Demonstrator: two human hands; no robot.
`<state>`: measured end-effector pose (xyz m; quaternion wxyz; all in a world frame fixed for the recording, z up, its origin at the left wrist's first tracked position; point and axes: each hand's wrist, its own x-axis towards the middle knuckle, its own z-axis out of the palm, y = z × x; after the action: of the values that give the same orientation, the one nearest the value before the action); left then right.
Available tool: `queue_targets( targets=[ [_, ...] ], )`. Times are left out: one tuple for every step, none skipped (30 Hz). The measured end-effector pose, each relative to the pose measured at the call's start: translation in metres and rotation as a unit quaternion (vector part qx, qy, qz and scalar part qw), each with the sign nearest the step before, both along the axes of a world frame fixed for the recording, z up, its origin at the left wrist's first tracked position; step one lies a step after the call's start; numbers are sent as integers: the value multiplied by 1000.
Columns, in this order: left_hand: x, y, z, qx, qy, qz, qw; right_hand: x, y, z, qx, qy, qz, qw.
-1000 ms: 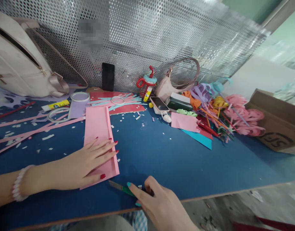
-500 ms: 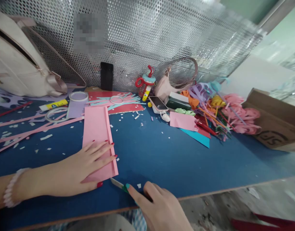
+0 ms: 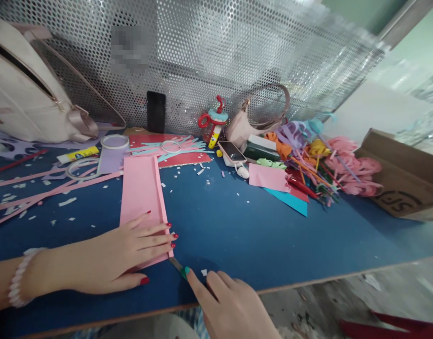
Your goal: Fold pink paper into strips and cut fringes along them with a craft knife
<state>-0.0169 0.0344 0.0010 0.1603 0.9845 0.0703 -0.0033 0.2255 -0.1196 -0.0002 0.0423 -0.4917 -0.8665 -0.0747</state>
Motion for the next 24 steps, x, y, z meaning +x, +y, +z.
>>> queue_targets(
  targets=[
    [0, 0, 1, 1, 3, -4, 1000, -1, 0, 0, 1, 0, 8, 1000],
    [1, 0, 2, 2, 4, -6, 1000, -2, -1, 0, 1, 1, 13, 1000],
    [1, -1, 2, 5, 4, -7, 1000, -4, -1, 0, 1, 2, 14, 1000],
    [1, -1, 2, 9, 1, -8, 1000, -5, -1, 0, 3, 3, 14, 1000],
    [1, -1, 1, 13, -3, -9, 1000, -7, -1, 0, 6, 3, 10, 1000],
    [2, -1, 1, 19, -8, -10, 1000, -9, -1, 0, 11, 4, 9, 1000],
    [2, -1, 0, 24, -13, -12, 1000, -11, -1, -1, 16, 4, 8, 1000],
    [2, -1, 0, 30, -17, -13, 999, -12, -1, -2, 18, 1, 7, 1000],
    [2, -1, -1, 35, -20, -15, 999, -14, 0, -4, 21, -2, 7, 1000],
    [2, -1, -1, 39, -21, -15, 999, -15, 1, -5, 26, -5, 6, 1000],
    [2, -2, -1, 42, -21, -15, 999, -16, 2, -6, 30, -9, 4, 1000],
    [2, -2, -1, 44, -21, -14, 999, -17, 2, -7, 33, -12, 0, 999],
    [2, -2, -1, 45, -20, -14, 999, -18, 3, -8, 34, -16, -6, 999],
    [2, -3, 0, 45, -19, -13, 999, -18, 3, -9, 35, -17, -7, 999],
    [2, -3, 0, 44, -18, -13, 999, -19, 2, -9, 34, -19, -9, 999],
    [2, -3, 0, 42, -15, -12, 999, -19, 2, -9, 31, -20, -10, 999],
    [2, -3, 1, 41, -11, -12, 999, -19, 1, -9, 29, -21, -10, 999],
    [3, -3, 1, 40, -6, -11, 999, -19, 0, -9, 28, -22, -9, 999],
    [3, -3, 2, 38, -1, -10, 999, -19, 0, -9, 27, -23, -9, 999],
    [3, -3, 2, 36, 3, -9, 999, -19, -1, -9, 27, -25, -9, 999],
    [3, -3, 2, 35, 7, -9, 999, -19, -1, -9, 27, -26, -11, 999],
    [2, -3, 2, 33, 9, -8, 999, -19, -1, -9, 29, -27, -11, 999],
    [2, -3, 2, 30, 10, -8, 999, -19, -1, -9, 31, -28, -11, 999],
    [1, -3, 1, 27, 10, -8, 1000, -19, -1, -9, 34, -31, -11, 999]
  ],
)
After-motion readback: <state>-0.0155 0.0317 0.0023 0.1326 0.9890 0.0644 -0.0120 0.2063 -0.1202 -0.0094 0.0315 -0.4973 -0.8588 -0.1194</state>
